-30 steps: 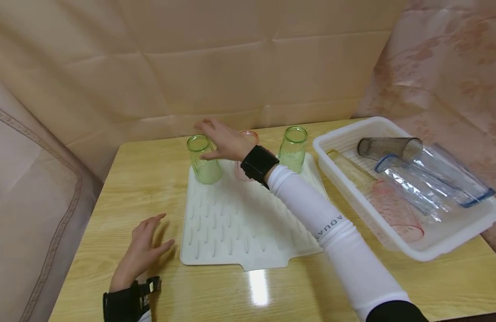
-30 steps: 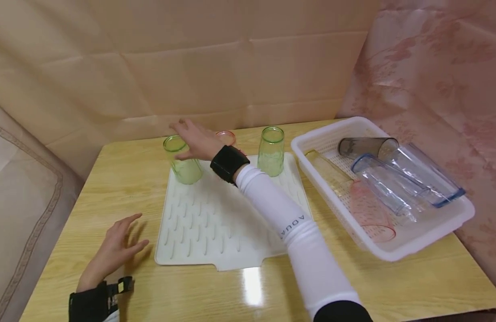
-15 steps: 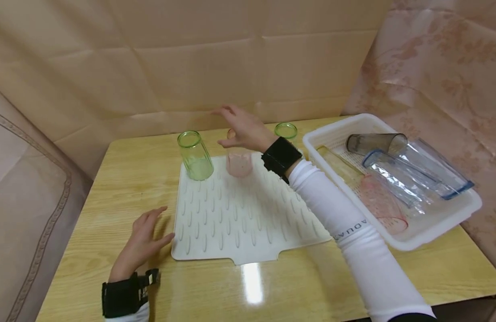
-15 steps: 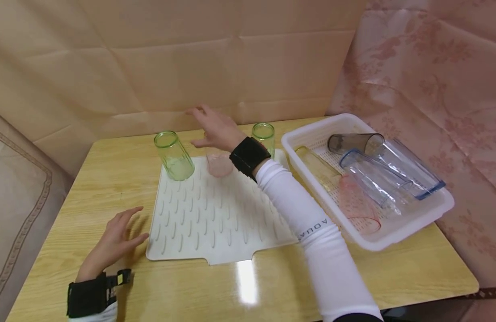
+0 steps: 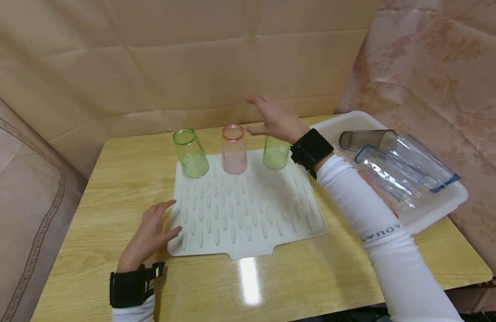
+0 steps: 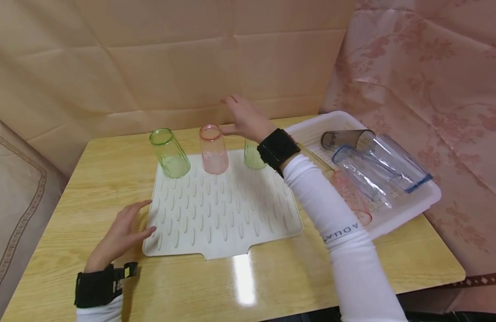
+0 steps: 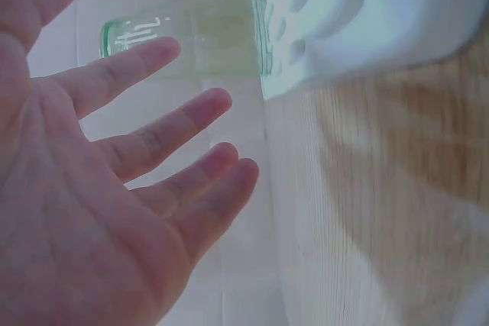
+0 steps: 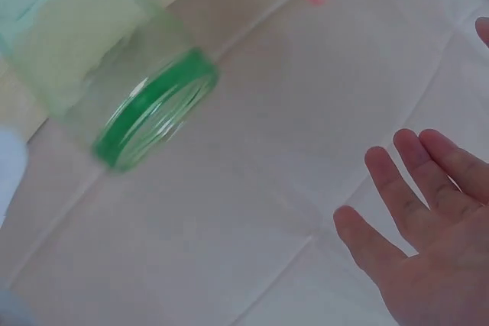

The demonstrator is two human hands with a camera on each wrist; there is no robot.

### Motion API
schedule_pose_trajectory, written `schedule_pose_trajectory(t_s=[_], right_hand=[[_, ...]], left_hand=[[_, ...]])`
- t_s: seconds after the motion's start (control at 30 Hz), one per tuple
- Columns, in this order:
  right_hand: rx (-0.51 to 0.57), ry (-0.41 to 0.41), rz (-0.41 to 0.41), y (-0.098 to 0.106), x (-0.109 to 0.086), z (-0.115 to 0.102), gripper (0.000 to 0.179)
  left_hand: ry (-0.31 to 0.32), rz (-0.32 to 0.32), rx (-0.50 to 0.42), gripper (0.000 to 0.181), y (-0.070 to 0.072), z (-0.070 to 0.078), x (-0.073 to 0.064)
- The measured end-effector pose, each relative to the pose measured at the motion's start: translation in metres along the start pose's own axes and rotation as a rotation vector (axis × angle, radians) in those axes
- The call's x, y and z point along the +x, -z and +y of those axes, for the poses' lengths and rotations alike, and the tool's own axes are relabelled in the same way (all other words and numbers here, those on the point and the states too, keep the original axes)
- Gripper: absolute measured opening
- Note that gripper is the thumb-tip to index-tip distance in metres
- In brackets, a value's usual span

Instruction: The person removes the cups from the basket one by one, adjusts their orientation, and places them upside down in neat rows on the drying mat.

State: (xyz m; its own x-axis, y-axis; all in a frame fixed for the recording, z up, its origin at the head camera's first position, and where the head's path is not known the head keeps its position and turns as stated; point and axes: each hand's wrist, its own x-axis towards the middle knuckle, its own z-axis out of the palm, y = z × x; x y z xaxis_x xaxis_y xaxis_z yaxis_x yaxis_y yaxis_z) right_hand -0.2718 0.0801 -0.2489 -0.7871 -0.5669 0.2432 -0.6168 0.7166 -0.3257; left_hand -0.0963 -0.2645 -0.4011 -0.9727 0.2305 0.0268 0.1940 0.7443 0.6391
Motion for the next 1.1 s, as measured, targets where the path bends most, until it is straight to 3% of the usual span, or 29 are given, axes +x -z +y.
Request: schedule_pose_trajectory(t_s=[0.37, 0.63, 0.77, 1.0, 1.1], right_hand=[[-0.076, -0.149, 0.014, 0.029, -0.039, 0.036, 0.070], [-0.115, -0.169, 0.053, 0.040, -0.066, 0.061, 0.068], [-0.115, -0.192, 0.063, 0.047, -0.080, 0.074, 0.069], [-0.113, -0.314, 0.017, 0.065, -0.104, 0.087, 0.072], [-0.092, -0.317, -0.005, 0.068, -0.112, 0.093, 0.068]], left_hand=[[-0.063, -0.012, 0.001, 0.066, -0.008, 0.010, 0.020], [-0.105, -0.009, -0.008, 0.066, -0.015, 0.012, 0.025], [-0.088, -0.026, -0.021, 0.066, -0.017, 0.014, 0.026], [-0.109, -0.031, -0.021, 0.067, -0.020, 0.019, 0.028], [-0.106, -0.034, -0.015, 0.067, -0.020, 0.020, 0.028]])
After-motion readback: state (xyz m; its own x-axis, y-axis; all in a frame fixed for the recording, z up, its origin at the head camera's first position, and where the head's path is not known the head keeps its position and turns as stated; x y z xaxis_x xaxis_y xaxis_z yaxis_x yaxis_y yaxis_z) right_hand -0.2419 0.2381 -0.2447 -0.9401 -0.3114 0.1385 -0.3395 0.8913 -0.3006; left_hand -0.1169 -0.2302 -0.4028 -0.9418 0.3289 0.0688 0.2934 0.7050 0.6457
